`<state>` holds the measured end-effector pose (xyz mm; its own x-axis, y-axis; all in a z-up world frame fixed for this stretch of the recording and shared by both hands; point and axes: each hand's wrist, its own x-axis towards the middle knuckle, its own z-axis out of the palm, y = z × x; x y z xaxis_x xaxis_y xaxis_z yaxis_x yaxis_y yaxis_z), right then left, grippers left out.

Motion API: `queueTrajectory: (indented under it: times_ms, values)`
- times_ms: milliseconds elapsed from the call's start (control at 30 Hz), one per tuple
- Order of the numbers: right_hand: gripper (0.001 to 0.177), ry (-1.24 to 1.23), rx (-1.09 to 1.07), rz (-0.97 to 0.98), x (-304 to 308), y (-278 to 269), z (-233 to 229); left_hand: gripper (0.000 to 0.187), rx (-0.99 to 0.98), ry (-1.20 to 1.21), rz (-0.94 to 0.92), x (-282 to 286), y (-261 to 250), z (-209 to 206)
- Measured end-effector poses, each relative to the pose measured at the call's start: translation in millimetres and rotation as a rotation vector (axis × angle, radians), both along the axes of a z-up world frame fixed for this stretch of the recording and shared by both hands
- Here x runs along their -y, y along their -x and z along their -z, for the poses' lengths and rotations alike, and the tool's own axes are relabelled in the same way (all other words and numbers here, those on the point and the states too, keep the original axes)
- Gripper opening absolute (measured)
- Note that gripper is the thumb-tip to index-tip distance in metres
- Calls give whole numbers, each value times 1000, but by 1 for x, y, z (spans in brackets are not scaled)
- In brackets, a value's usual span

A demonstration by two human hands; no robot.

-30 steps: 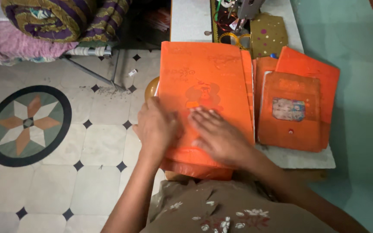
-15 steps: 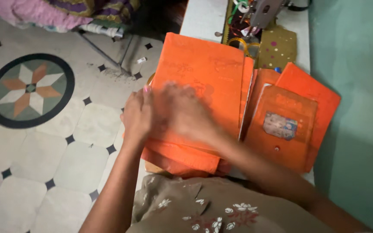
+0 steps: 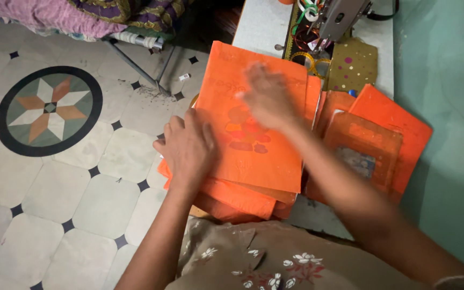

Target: The person sorts through a stack of notebooks on a desk, picking them up individually to check the covers and contents before placing them on a shelf.

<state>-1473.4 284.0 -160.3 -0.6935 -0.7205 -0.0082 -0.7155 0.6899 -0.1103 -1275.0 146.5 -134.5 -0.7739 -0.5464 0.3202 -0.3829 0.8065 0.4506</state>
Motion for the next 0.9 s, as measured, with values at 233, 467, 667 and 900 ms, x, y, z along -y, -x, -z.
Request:
queueTrajectory:
  times_ms: [233,467,667,900]
  values:
    - [70,45,-37,-254,107,-11,12,57,9,-1,-2,-2,-4,-2]
    - [73,-73,55,105,53,61,-7,48,55,-25,-31,-1,-3,-2]
    - [71,-42,91,284,-31,26,-12,50,20,-17,-26,-1,-2,-3]
    - [80,70,-122,-280,-38,-139,-11,41,46,-134,-6,11,3,-14]
